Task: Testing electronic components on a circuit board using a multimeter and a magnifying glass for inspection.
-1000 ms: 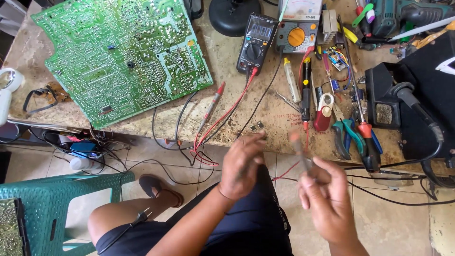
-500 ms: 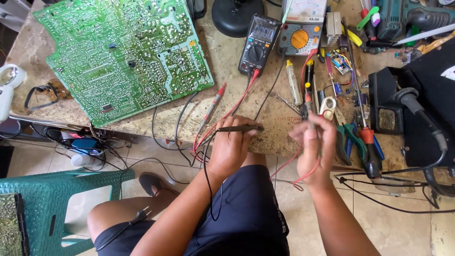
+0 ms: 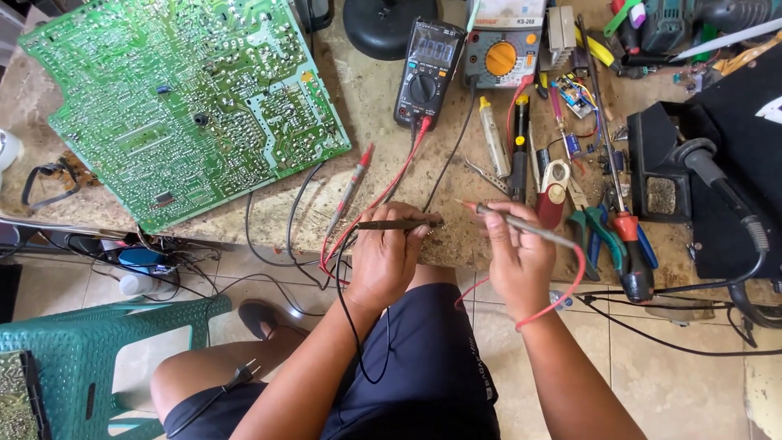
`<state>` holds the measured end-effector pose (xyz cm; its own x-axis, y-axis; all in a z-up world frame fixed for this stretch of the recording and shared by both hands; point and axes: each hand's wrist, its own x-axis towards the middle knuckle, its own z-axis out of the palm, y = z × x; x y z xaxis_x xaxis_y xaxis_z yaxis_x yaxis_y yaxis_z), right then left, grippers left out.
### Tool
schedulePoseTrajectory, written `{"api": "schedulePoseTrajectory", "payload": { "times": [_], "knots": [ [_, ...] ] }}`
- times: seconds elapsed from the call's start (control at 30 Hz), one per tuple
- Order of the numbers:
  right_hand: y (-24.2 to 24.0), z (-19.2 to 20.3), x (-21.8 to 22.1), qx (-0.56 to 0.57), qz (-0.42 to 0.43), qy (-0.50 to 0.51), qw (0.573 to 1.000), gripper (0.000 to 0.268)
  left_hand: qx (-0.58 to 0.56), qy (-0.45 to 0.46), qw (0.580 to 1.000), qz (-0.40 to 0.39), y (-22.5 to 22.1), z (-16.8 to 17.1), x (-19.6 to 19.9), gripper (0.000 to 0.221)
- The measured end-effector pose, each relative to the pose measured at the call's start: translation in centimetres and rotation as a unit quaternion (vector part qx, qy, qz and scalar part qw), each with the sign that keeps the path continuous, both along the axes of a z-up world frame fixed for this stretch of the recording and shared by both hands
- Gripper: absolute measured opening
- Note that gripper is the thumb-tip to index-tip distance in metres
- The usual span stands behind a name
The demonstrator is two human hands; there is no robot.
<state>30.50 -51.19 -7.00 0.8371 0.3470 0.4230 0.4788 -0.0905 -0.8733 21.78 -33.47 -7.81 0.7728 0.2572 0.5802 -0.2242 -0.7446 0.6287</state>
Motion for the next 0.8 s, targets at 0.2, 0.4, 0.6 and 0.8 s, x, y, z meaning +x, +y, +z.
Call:
{"api": "schedulePoseTrajectory", "payload": {
  "times": [0.2, 0.4, 0.6, 0.8],
  "knots": [
    [-1.1, -1.1, 0.7, -0.042, 0.011, 0.054, 0.998, 0.016, -0.009, 0.009, 1.0, 0.009, -0.3, 0.9, 0.0, 0.016],
    [-0.8, -1.0, 0.5, -0.044, 0.008, 0.054, 0.998, 0.014, -0.037, 0.028, 0.999, 0.0, -0.3, 1.9, 0.1, 0.016],
    [-1.2, -1.5, 0.6, -0.056, -0.002, 0.041, 0.998, 0.012, -0.011, 0.033, 0.999, 0.0, -0.1, 1.5, 0.5, 0.013],
    [-1.3, -1.8, 0.5, -0.079, -0.003, 0.007, 0.997, 0.01, 0.004, 0.038, 0.999, 0.009, -0.2, 1.3, 0.6, 0.014]
  ]
}}
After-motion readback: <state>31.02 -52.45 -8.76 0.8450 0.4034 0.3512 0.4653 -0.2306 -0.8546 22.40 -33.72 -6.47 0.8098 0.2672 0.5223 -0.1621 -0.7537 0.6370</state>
